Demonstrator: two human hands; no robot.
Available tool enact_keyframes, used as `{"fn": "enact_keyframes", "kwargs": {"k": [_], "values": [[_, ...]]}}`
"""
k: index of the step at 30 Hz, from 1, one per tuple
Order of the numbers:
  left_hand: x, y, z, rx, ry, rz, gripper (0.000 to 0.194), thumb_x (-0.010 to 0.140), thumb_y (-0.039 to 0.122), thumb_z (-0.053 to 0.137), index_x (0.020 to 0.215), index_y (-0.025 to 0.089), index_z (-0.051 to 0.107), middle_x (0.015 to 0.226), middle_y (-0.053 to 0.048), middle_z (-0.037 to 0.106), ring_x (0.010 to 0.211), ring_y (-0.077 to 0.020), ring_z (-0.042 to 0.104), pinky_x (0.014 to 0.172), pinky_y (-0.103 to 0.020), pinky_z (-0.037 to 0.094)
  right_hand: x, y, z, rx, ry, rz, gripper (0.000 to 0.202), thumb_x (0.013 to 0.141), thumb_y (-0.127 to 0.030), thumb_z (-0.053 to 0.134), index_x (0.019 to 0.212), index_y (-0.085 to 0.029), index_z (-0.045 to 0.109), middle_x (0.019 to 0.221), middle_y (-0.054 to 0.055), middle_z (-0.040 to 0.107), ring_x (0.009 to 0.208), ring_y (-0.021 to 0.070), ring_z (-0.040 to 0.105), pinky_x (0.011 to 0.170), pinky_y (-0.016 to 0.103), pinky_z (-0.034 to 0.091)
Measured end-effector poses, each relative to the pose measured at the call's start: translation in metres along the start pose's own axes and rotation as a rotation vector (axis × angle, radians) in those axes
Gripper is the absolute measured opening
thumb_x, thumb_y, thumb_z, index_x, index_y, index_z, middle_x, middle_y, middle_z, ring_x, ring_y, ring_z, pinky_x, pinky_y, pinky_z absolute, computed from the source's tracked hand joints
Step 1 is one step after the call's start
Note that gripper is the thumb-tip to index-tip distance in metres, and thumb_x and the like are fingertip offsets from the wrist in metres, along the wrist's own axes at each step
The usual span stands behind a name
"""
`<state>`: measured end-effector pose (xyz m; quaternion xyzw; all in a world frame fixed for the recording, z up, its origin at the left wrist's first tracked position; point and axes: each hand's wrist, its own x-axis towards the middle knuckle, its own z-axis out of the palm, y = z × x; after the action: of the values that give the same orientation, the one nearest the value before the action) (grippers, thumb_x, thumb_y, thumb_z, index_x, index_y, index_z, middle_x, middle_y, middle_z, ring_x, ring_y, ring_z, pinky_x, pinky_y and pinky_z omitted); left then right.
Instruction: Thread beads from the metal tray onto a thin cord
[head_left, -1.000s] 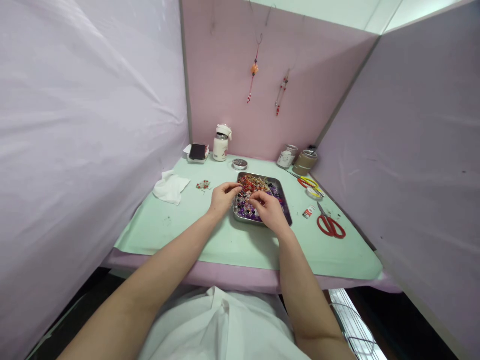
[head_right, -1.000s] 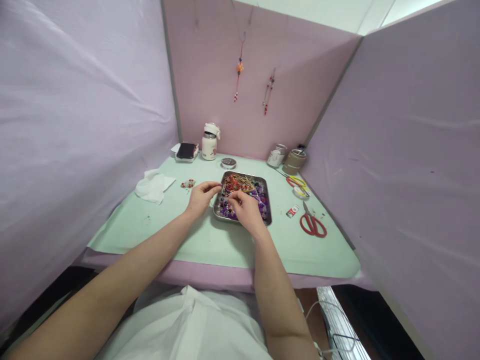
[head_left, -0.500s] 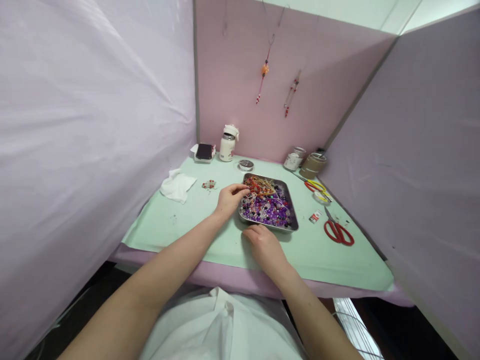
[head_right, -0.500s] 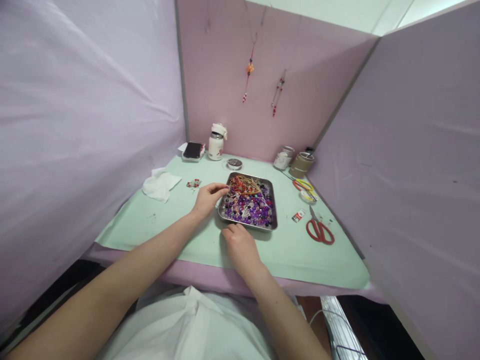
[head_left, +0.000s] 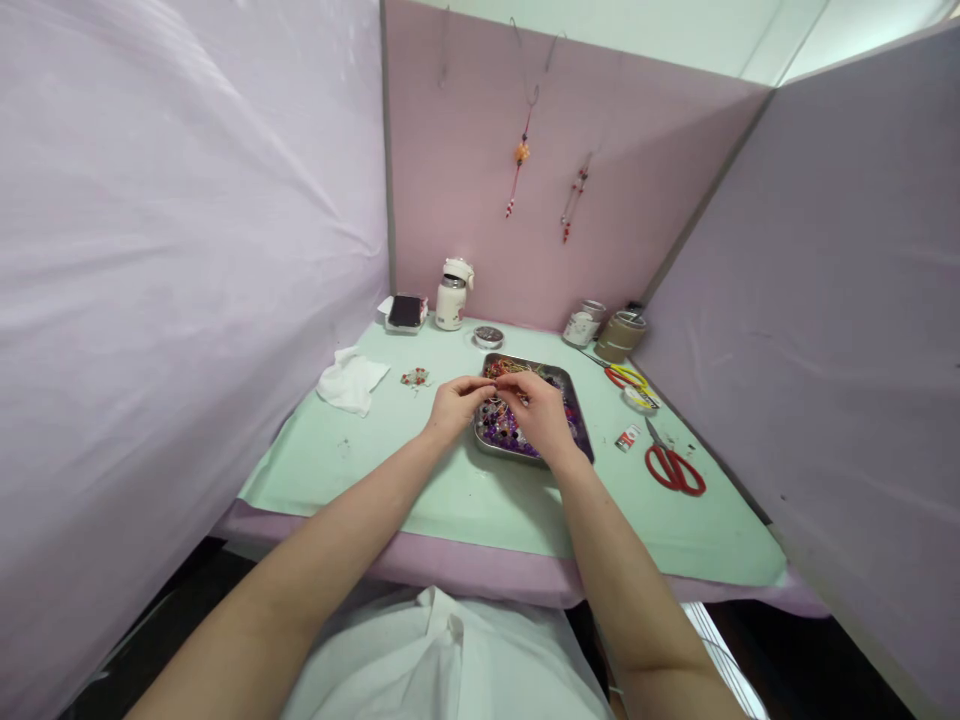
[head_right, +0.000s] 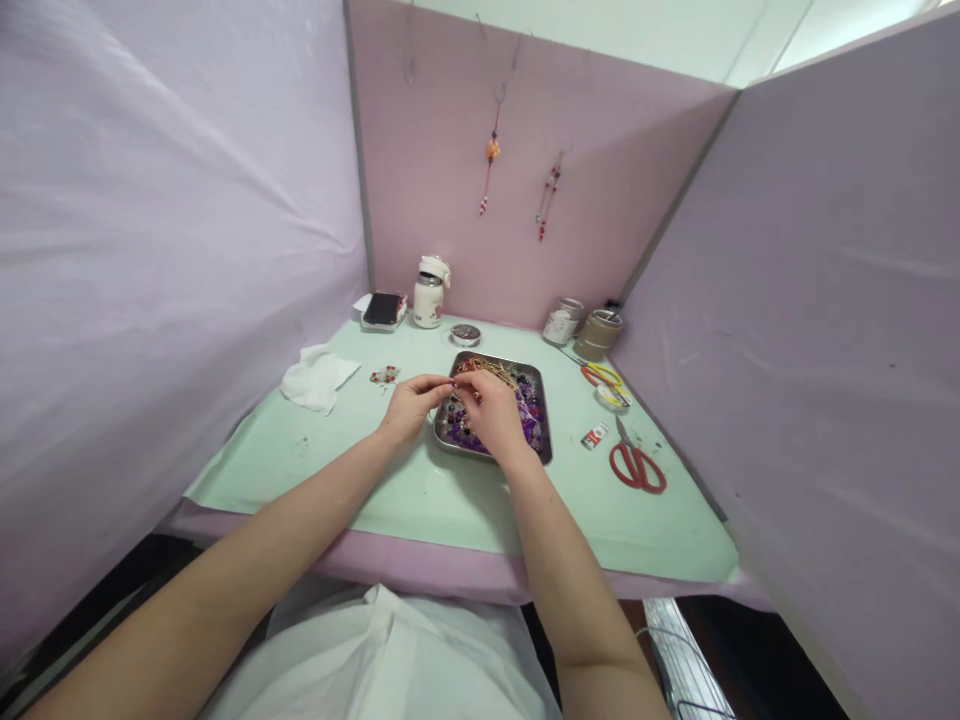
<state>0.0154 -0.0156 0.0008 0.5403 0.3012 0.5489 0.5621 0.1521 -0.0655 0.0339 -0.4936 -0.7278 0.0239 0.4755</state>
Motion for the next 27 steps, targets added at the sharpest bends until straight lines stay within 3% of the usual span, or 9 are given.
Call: {"fn": "enact_keyframes", "kwargs": {"k": [6, 16, 27], "values": [[0.0000, -0.0012, 0.0009, -0.006, 0.021, -0.039, 0.026, 0.058, 0.031, 0.075, 0.078, 0.015, 0.074, 0.072, -0.005, 0.070, 0.065, -0.0136, 0.056, 0.067, -0.029, 0.045, -0.0086, 0.0035, 0.0072, 0.014, 0.042, -0.083, 0.015, 0.087, -0.022, 0.053, 0.093, -0.022, 0.066, 0.088, 0.004, 0.068, 0.084, 0.0181, 0.062, 0.076, 0.032, 0.049], [-0.0021, 0.0017, 0.0028, -0.005, -0.008, -0.051, 0.030, 0.060, 0.037, 0.075, 0.079, 0.014, 0.075, 0.069, -0.004, 0.068, 0.064, -0.0124, 0.052, 0.065, -0.027, 0.042, -0.0097, 0.0053, 0.0102, -0.059, 0.073, -0.071, 0.017, 0.088, -0.025, 0.050, 0.091, -0.021, 0.067, 0.087, 0.005, 0.068, 0.084, 0.0188, 0.062, 0.078, 0.033, 0.048], [0.0012, -0.0067, 0.0009, -0.039, -0.060, -0.055, 0.033, 0.064, 0.036, 0.072, 0.088, 0.014, 0.074, 0.080, -0.007, 0.071, 0.071, -0.0140, 0.059, 0.072, -0.029, 0.047, -0.0107, 0.0002, 0.0114, 0.048, 0.103, 0.049, 0.016, 0.084, -0.026, 0.053, 0.090, -0.020, 0.066, 0.087, 0.006, 0.068, 0.078, 0.0175, 0.062, 0.075, 0.032, 0.049]]}}
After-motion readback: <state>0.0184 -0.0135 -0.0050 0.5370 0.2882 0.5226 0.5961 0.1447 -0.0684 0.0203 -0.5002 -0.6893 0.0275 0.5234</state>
